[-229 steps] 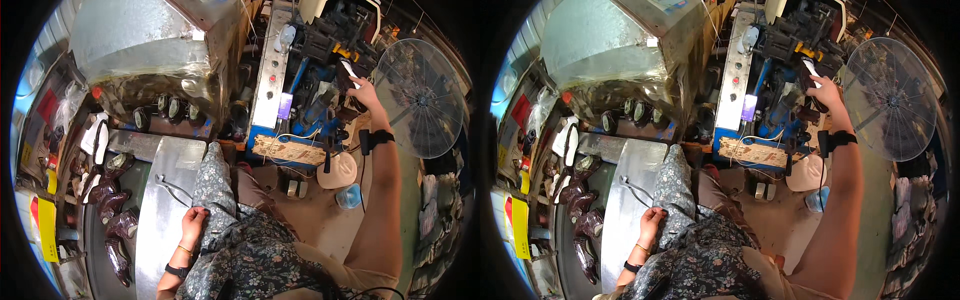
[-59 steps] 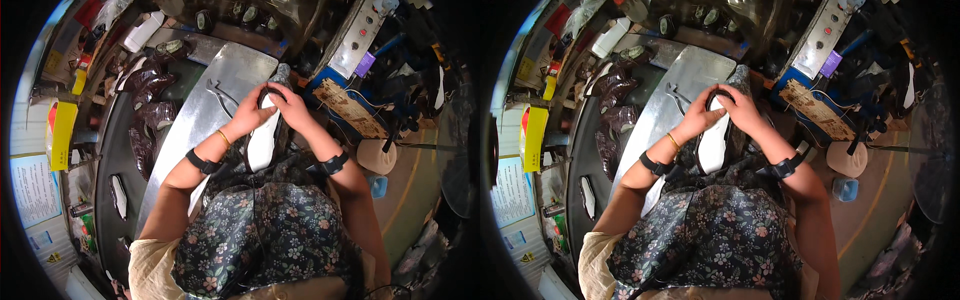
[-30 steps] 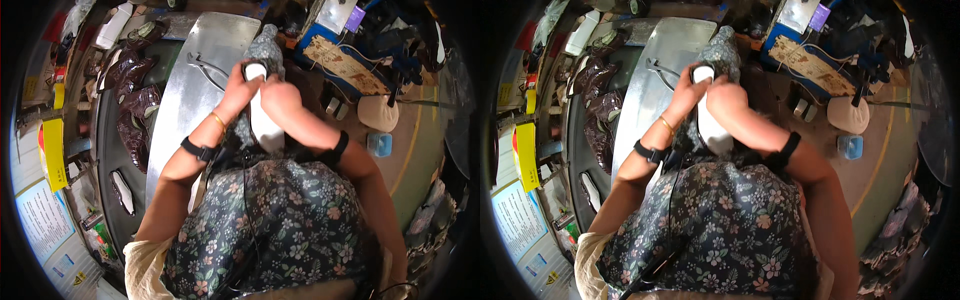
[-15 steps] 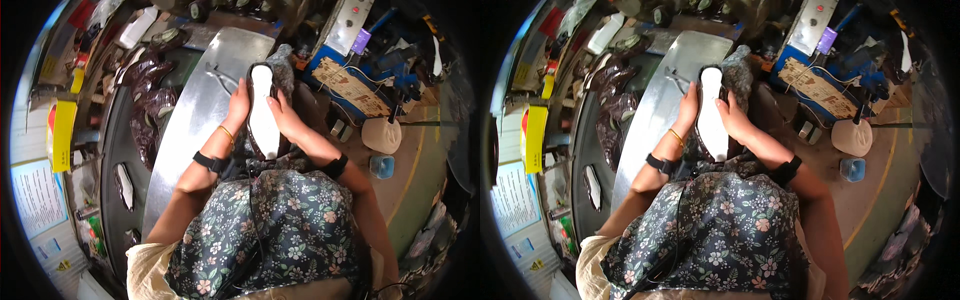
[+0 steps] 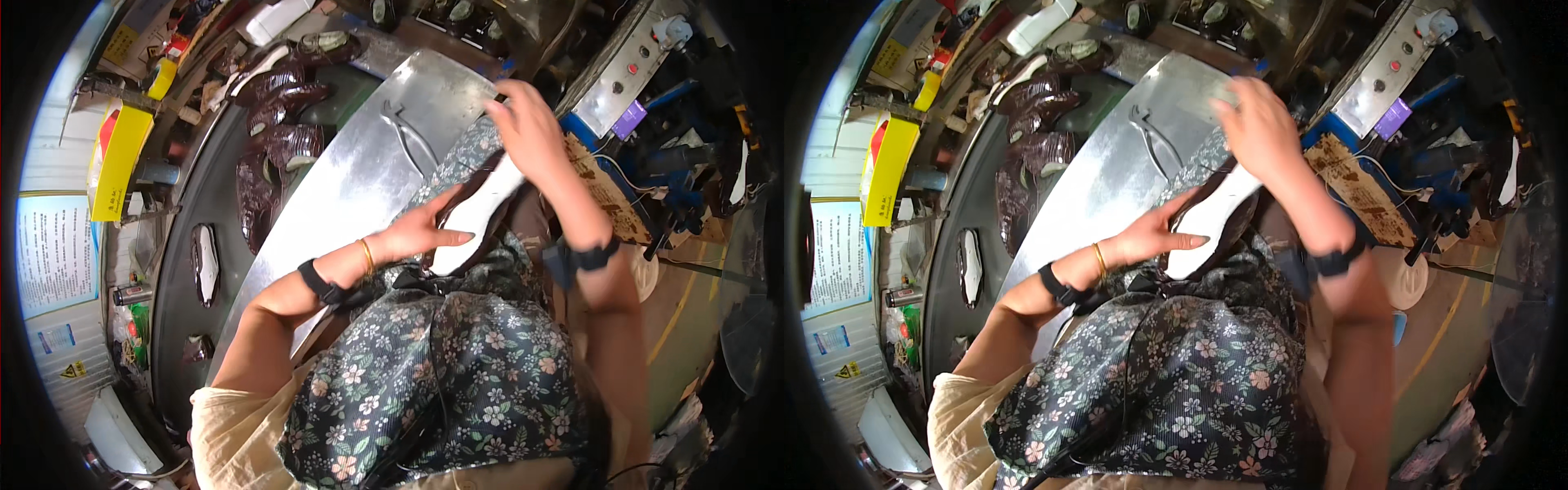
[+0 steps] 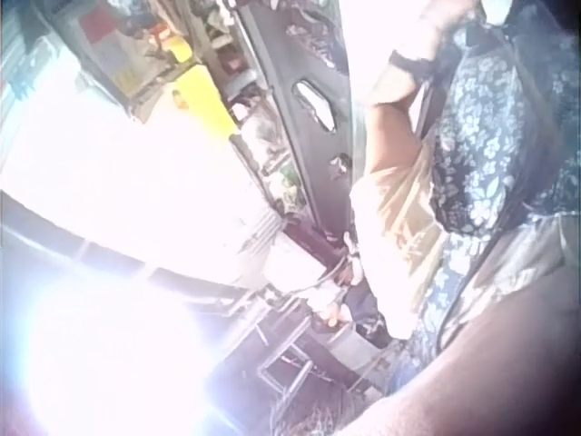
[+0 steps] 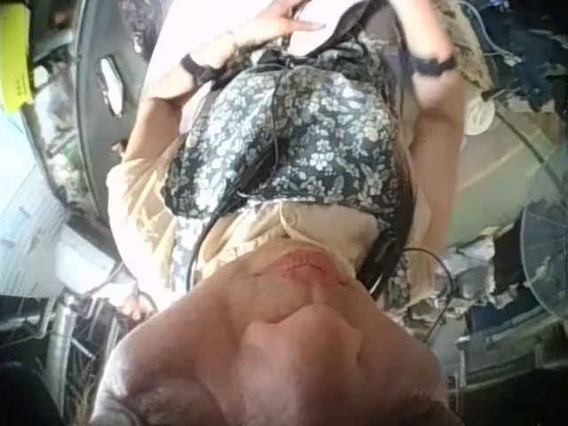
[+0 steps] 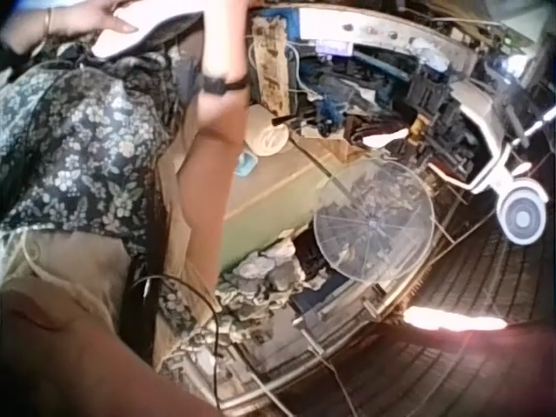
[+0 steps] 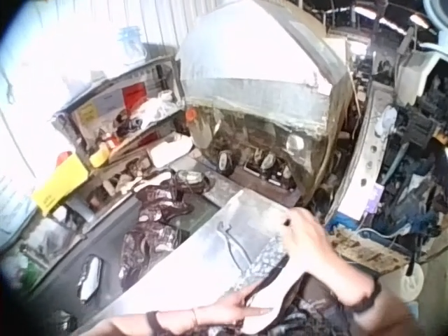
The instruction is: Assembling shoe components on a production line.
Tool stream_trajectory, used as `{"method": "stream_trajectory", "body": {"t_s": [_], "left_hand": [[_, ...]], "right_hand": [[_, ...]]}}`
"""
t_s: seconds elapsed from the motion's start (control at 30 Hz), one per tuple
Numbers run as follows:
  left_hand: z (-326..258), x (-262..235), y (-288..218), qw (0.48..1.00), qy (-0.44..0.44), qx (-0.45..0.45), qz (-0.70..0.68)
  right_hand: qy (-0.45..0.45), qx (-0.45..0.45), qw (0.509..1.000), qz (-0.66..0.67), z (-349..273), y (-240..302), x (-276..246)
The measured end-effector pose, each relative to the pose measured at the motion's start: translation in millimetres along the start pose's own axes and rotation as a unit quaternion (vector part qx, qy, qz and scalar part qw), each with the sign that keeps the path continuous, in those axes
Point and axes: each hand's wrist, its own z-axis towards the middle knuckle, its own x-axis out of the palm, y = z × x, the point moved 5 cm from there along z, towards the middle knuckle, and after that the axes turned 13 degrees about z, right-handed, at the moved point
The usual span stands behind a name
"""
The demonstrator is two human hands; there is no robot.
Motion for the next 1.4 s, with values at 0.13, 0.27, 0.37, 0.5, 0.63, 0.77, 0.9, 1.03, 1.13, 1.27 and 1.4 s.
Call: {"method": "stream_trajectory", "body": {"t_s": [0.13, 0.27, 0.37, 0.5, 0.63, 0.77, 0.9, 1.03, 1.13, 1.27, 1.4], "left_hand": [[-2, -3, -30, 0.979, 0.198, -0.013, 0.038], [-4, 0, -11, 0.953, 0.085, -0.12, 0.265], [-10, 2, -1, 0.959, 0.017, -0.099, 0.266], [-8, 0, -16, 0.94, 0.05, -0.131, 0.31], [-4, 2, -8, 0.937, 0.04, -0.123, 0.325], [8, 10, -20, 0.92, 0.077, -0.092, 0.372], [10, 9, -27, 0.894, 0.037, -0.048, 0.443], [15, 6, -35, 0.856, 0.022, 0.061, 0.513], [15, 6, -37, 0.829, 0.046, 0.121, 0.544], [13, 5, -41, 0.871, -0.015, 0.125, 0.475], [-8, 16, -37, 0.941, 0.098, -0.155, 0.283]], "right_hand": [[0.484, 0.193, 0.846, -0.115, 23, -72, 167], [0.351, 0.163, 0.885, -0.26, -9, -85, 236], [0.473, 0.186, 0.845, -0.169, 13, -59, 200], [0.29, 0.437, 0.744, 0.414, -8, -72, 95], [0.102, 0.327, 0.876, 0.34, -71, 0, -45], [0.27, 0.327, 0.895, 0.137, -233, -43, -31], [0.273, 0.435, 0.836, 0.192, -216, -21, -50], [0.292, 0.438, 0.828, 0.195, -238, -17, -37], [0.328, 0.417, 0.814, 0.238, -225, -6, -55], [0.402, 0.444, 0.72, 0.352, -200, 12, -63], [0.56, 0.428, 0.667, 0.243, -153, 11, -52]]}}
